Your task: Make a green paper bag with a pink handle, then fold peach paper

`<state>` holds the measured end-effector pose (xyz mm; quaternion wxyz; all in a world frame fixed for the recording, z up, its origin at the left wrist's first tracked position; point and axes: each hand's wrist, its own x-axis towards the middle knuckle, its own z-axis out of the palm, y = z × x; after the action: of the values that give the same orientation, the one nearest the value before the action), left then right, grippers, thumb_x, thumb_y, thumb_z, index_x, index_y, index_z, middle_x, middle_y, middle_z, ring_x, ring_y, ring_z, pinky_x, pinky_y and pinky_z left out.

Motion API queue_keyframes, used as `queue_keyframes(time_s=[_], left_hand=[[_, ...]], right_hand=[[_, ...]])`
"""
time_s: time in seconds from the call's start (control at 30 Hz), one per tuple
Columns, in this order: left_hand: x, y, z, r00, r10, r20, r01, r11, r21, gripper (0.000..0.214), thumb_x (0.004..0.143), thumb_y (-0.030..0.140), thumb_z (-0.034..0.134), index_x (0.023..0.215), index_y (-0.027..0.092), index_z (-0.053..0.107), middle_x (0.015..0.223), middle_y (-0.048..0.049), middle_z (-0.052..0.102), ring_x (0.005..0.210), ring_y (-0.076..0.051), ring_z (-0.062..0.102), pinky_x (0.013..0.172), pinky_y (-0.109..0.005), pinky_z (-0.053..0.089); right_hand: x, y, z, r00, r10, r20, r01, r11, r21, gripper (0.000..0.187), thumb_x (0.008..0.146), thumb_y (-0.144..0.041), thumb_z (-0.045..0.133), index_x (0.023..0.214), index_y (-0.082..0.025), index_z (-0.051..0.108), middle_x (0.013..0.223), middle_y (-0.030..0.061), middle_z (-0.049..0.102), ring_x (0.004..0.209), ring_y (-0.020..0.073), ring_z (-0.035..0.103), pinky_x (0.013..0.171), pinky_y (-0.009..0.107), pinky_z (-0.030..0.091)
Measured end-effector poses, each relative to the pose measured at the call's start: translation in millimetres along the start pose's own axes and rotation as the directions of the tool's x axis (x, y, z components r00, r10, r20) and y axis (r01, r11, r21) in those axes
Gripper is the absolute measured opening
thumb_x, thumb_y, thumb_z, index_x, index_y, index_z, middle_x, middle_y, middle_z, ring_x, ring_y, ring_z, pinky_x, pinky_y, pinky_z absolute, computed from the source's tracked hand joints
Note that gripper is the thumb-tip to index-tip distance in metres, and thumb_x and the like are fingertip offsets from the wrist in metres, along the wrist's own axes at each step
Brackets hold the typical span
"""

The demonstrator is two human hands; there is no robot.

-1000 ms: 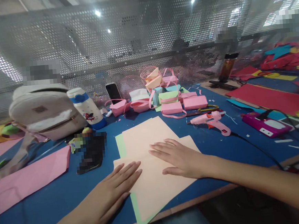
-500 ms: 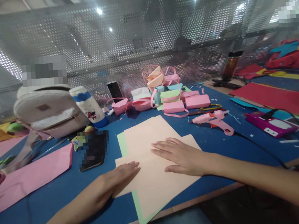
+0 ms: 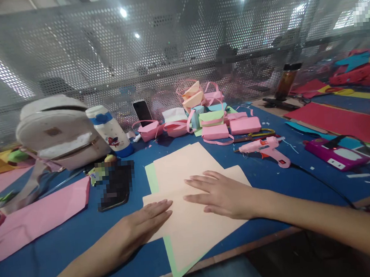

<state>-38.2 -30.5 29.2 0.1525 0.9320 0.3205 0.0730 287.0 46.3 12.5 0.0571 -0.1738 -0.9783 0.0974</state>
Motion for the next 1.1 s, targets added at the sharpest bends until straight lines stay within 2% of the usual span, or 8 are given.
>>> queue_keyframes(time_s=[0.23, 0.57, 0.83, 1.1], left_hand=[[0.1, -0.1, -0.6, 0.999, 0.022, -0.030, -0.022, 1.000, -0.001, 0.058, 0.102, 0.010, 0.038, 0.156, 0.031, 0.030, 0.159, -0.0034, 0.035, 0.144, -0.021, 0.039, 0.117, -0.038, 0.038], [-0.8, -1.3, -3.4, 1.000, 0.029, -0.001, -0.029, 0.999, -0.019, 0.069, 0.095, 0.001, 0.033, 0.157, 0.031, 0.027, 0.160, -0.0017, 0.033, 0.145, -0.019, 0.037, 0.118, -0.037, 0.037], [-1.2, -1.7, -1.9, 0.999, 0.034, -0.006, -0.035, 0.999, -0.016, 0.065, 0.098, 0.005, 0.035, 0.157, 0.030, 0.027, 0.160, -0.0026, 0.033, 0.145, -0.020, 0.037, 0.118, -0.038, 0.037], [-1.6, -2.1, -0.9, 0.999, 0.032, 0.022, -0.032, 0.999, -0.012, 0.069, 0.095, 0.001, 0.032, 0.158, 0.028, 0.024, 0.162, -0.0028, 0.030, 0.148, -0.019, 0.032, 0.120, -0.039, 0.033]], right_hand=[[10.4, -10.3, -0.9, 0.992, -0.113, 0.049, 0.113, 0.994, 0.009, 0.053, 0.105, -0.045, 0.044, 0.155, -0.032, 0.032, 0.165, 0.0111, 0.020, 0.152, 0.0262, 0.018, 0.120, 0.054, 0.022], [10.4, -8.0, -1.9, 0.991, -0.124, 0.049, 0.123, 0.992, 0.019, 0.055, 0.104, -0.050, 0.043, 0.155, -0.032, 0.033, 0.164, 0.0125, 0.023, 0.151, 0.0277, 0.020, 0.119, 0.055, 0.022], [11.5, -8.3, -2.5, 0.989, -0.127, 0.072, 0.126, 0.992, 0.012, 0.058, 0.103, -0.050, 0.045, 0.156, -0.032, 0.031, 0.164, 0.0129, 0.022, 0.152, 0.0281, 0.019, 0.119, 0.055, 0.022], [12.7, -7.1, -6.1, 0.988, -0.135, 0.080, 0.133, 0.991, 0.022, 0.055, 0.104, -0.050, 0.042, 0.155, -0.031, 0.035, 0.163, 0.0137, 0.025, 0.151, 0.0288, 0.022, 0.118, 0.057, 0.024]])
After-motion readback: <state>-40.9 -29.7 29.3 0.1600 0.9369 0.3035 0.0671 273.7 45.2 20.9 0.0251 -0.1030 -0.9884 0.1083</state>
